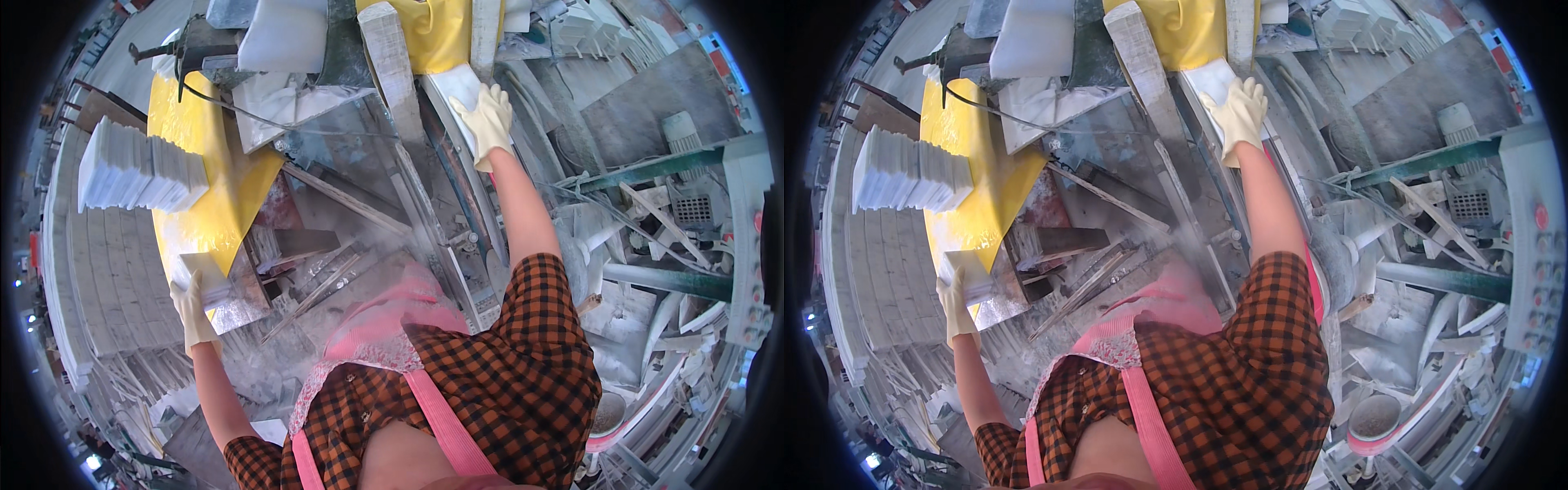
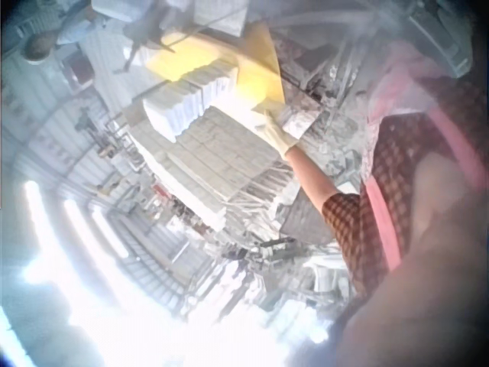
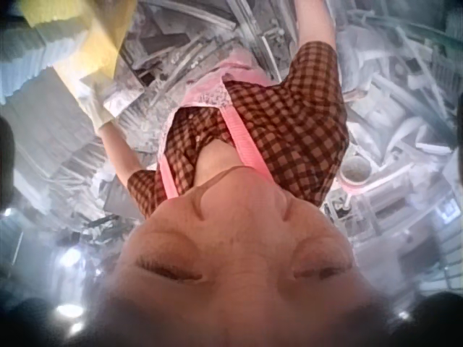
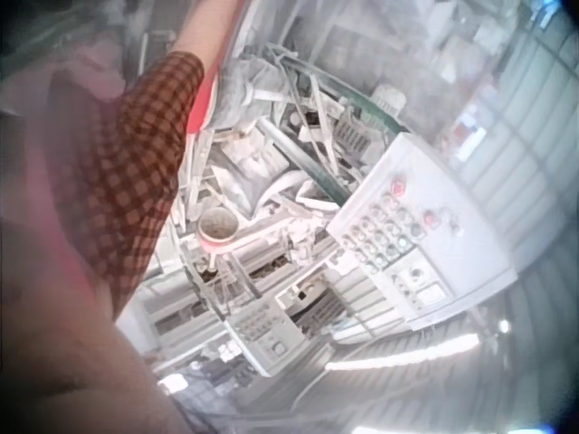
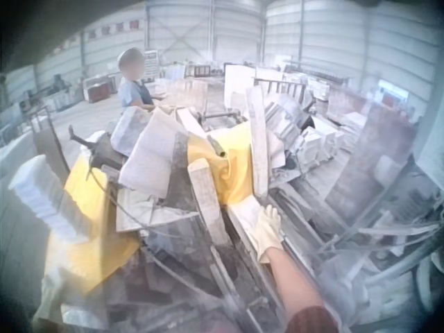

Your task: The person repeatedly picks up white rectangular boards from a stack, places them on a yellow conveyor, and then stacks them onto a growing pile. The person also briefly picks up a long thin strip from the floor and places it on the conveyor.

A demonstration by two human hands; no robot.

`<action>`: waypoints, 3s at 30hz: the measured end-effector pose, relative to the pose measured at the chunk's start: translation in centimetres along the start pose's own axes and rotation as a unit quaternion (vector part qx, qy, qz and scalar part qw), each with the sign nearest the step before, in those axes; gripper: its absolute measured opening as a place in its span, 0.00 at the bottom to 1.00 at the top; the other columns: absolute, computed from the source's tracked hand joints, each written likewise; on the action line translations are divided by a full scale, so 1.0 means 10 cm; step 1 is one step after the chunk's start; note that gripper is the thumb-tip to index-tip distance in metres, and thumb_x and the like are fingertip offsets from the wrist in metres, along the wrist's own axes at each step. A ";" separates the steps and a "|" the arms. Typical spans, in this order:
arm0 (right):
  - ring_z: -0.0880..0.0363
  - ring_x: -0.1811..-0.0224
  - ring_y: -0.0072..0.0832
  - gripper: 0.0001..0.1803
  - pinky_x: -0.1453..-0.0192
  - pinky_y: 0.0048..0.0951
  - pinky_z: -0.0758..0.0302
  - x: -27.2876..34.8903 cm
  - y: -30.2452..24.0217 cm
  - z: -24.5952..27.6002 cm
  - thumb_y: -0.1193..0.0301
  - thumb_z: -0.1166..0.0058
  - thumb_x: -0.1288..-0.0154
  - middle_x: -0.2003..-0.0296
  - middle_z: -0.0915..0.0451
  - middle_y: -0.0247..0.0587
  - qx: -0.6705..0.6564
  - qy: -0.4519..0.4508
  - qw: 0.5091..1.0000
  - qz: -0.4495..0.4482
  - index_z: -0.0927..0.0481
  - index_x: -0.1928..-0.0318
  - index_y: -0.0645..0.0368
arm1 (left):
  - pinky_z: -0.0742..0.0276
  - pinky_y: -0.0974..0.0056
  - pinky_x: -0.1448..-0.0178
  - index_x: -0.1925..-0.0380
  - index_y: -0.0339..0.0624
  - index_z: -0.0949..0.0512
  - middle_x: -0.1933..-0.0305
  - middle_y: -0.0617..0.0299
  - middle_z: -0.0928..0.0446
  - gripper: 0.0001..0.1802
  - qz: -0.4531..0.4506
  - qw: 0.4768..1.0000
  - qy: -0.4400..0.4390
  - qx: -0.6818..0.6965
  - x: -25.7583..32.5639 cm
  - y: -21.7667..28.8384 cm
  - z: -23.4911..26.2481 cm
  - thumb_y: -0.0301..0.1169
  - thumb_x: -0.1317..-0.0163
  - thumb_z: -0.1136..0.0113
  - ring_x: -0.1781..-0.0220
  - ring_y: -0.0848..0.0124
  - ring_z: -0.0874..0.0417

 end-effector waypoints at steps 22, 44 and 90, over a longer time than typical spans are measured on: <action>0.44 0.21 0.53 0.43 0.18 0.49 0.48 0.38 0.06 -0.16 0.43 0.43 0.32 0.25 0.39 0.63 0.019 -0.040 0.999 0.015 0.31 0.27 0.59 | 0.29 0.56 0.30 0.26 0.23 0.43 0.31 0.40 0.30 0.50 -0.029 0.999 0.021 0.033 0.03 -0.06 0.04 0.37 0.41 0.27 0.33 0.54 0.25; 0.40 0.21 0.46 0.43 0.18 0.49 0.45 2.29 0.66 0.67 0.64 0.44 0.35 0.25 0.36 0.52 0.237 -0.023 0.962 0.132 0.42 0.22 0.60 | 0.21 0.59 0.45 0.41 0.22 0.28 0.48 0.45 0.20 0.35 -0.087 0.995 -0.007 0.057 0.27 0.25 -0.02 0.41 0.37 0.30 0.50 0.60 0.17; 0.14 0.55 0.41 0.21 0.51 0.43 0.17 3.17 -5.12 -0.29 0.56 0.41 0.28 0.55 0.15 0.49 -0.579 -0.315 0.740 0.137 0.20 0.45 0.60 | 0.17 0.53 0.50 0.54 0.27 0.17 0.58 0.37 0.14 0.38 -0.122 0.980 0.095 -0.123 0.24 0.32 0.19 0.57 0.43 0.29 0.55 0.50 0.11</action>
Point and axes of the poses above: each hand's wrist, its own x-axis away from the middle knuckle, its own z-axis out of the back of the hand, y = z × x, the point moved 7 cm from there along -x, towards the middle knuckle
